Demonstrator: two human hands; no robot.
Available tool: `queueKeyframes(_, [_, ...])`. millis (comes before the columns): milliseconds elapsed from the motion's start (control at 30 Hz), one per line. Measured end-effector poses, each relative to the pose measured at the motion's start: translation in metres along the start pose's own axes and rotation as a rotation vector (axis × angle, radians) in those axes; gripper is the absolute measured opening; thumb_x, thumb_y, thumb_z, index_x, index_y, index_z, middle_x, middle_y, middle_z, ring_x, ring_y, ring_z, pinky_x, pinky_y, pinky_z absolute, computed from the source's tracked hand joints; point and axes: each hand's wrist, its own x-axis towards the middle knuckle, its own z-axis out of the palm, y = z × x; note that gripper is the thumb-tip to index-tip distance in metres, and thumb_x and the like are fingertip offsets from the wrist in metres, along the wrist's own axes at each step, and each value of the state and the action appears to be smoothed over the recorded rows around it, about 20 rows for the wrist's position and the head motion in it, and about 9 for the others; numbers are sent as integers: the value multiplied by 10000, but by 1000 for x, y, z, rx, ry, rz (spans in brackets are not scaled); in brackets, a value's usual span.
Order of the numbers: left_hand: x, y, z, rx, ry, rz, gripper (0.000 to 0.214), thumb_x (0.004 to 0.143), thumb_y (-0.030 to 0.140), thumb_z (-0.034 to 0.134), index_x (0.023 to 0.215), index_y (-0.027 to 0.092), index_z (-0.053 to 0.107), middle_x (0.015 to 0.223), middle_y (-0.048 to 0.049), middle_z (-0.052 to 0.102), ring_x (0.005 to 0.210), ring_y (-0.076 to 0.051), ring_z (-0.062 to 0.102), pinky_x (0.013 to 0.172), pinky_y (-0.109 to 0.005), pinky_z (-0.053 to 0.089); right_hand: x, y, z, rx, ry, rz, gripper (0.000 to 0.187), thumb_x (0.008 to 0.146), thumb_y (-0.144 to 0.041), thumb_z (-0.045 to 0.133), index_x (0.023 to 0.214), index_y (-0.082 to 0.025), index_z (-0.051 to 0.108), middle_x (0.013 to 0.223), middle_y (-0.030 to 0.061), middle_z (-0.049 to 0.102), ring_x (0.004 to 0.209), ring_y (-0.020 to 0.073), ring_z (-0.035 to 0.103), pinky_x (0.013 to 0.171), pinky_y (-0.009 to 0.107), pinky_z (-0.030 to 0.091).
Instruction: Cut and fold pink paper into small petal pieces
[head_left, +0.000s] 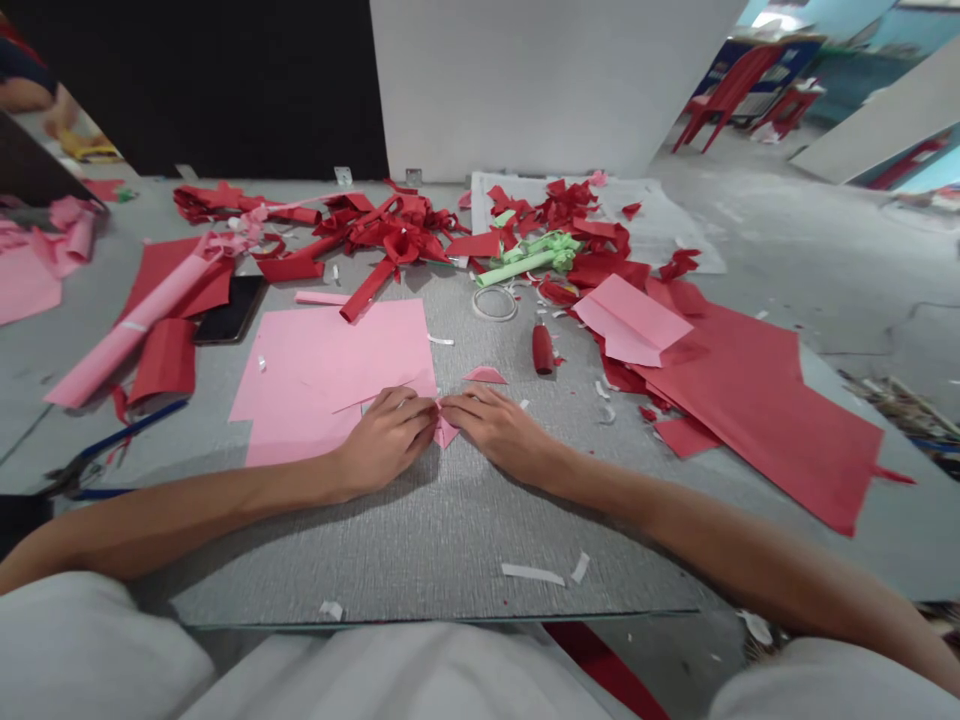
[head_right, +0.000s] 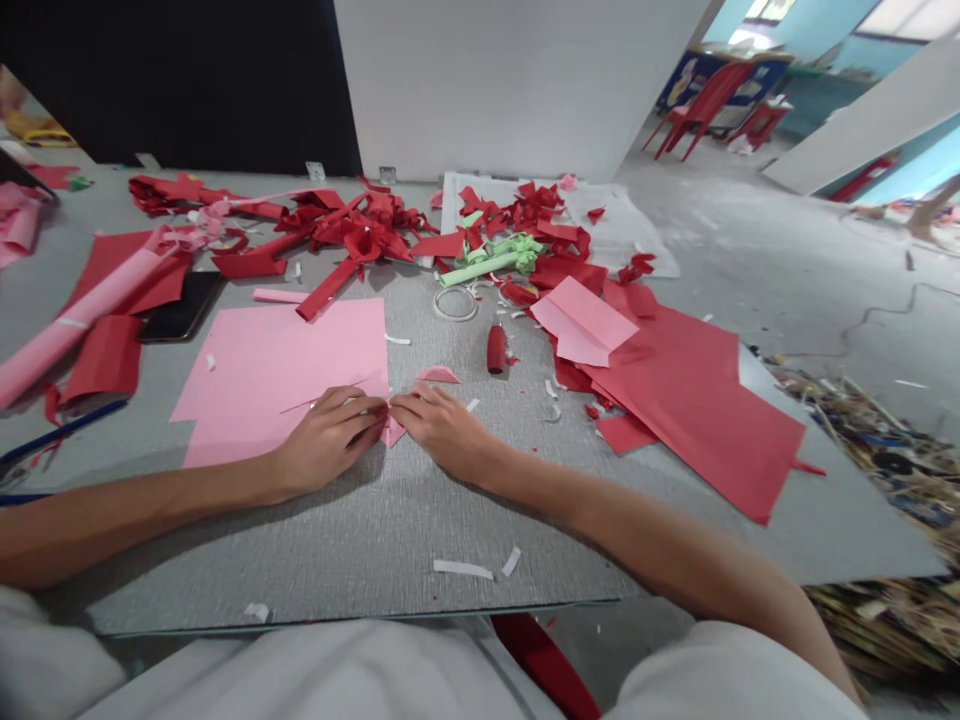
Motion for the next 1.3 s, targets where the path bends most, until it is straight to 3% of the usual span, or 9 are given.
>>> queueKeyframes(233, [1,-1,0,7,-22,28,256,1082,162,495,1087,162,751,1060,-88,778,993,-228,675,898,-406,572,0,3,0,28,-12,6,310,1050,-54,445,1208,-157,692,1297,142,740,1180,271,643,989,441,557])
queueKeyframes(400, [0,-2,1,-7,-67,11,260,1074,154,488,1096,161,747,1077,-100,769,1025,-238,676,920,-422,576,1,3,0,47,-19,21,310,1039,-41,462,1207,-154,696,1291,142,743,1127,262,649,977,431,555])
queueKeyframes(567, [1,-1,1,-3,-84,-2,298,1073,122,435,1159,158,718,1196,-120,760,1146,-258,668,981,-446,570,-1,3,3,-30,25,-34,261,1046,-67,498,1178,-135,713,1153,144,768,1051,275,652,920,431,565])
queueKeyframes(700, [1,-3,1,26,-173,40,323,1051,95,445,1295,149,650,1315,-137,732,1331,-267,623,1102,-462,516,-3,1,1,-143,27,-100,237,1049,-70,490,1125,-90,713,1048,151,753,954,268,652,838,392,568])
queueKeyframes(900, [-2,-3,2,151,-249,53,339,1051,103,474,1369,123,589,1361,-159,720,1401,-270,596,1181,-456,445,-7,-3,-3,-236,26,-138,319,1039,-28,424,1234,-71,672,970,138,728,909,261,652,817,378,578])
queueKeyframes(1033, [-1,-3,3,103,-228,45,293,1079,145,472,1335,138,613,1293,-142,748,1331,-267,645,1116,-451,506,-12,-3,-2,-212,-33,-93,332,1022,-19,435,1209,-141,681,912,106,709,897,252,657,808,381,589])
queueKeyframes(1300, [1,-4,-1,129,-180,97,254,1088,142,444,1142,148,692,1209,-131,759,1269,-279,650,1045,-454,554,-5,8,10,-51,14,33,296,1090,-135,433,1272,-130,666,916,85,660,858,232,621,782,355,534])
